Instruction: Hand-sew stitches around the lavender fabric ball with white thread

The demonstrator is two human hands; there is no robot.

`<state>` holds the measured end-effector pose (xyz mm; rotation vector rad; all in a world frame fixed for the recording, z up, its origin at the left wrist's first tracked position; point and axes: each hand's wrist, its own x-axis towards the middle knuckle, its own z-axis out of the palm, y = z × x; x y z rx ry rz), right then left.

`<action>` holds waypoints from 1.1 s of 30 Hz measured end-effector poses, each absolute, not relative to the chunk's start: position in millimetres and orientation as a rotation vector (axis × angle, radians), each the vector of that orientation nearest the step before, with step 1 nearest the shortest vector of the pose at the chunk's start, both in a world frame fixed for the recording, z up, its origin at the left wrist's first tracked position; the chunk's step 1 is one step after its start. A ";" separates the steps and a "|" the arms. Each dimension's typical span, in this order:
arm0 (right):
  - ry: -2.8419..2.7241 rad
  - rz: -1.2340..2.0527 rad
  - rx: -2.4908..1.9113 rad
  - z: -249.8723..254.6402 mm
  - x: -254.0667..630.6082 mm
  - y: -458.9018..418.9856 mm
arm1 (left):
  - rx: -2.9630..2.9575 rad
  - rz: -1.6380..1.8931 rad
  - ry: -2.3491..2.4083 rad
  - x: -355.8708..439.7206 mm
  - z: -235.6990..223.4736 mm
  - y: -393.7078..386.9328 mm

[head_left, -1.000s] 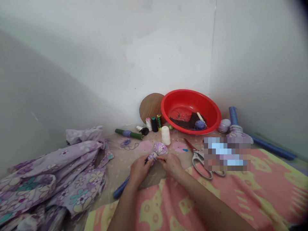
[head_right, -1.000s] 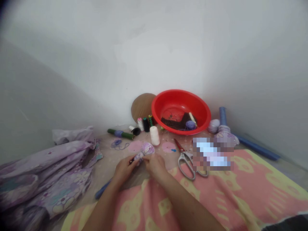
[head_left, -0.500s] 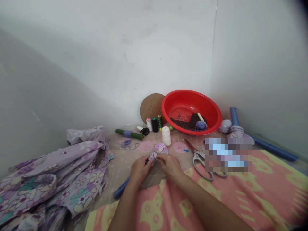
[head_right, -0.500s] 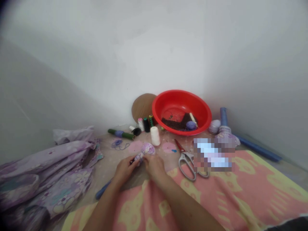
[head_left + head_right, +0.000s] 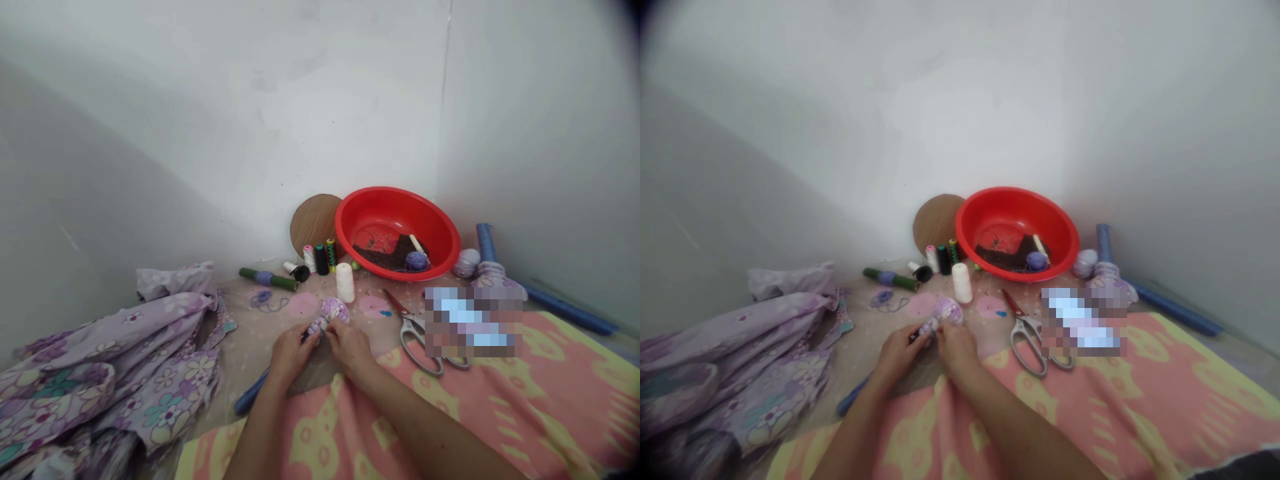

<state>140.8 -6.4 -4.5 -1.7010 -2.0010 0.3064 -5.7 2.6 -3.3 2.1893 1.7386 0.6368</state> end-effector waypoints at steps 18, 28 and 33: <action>-1.817 0.468 -1.563 -18.3 134.1 -1.9 | 2.126 0.689 1.780 -3.0 -4.9 1.5; -1.989 0.170 -1.606 -2.7 140.7 -12.6 | 2.076 0.713 1.784 -0.2 -5.2 -1.4; -2.005 -0.206 -1.457 4.7 142.6 -13.7 | 2.062 0.746 1.772 2.7 -5.0 -4.0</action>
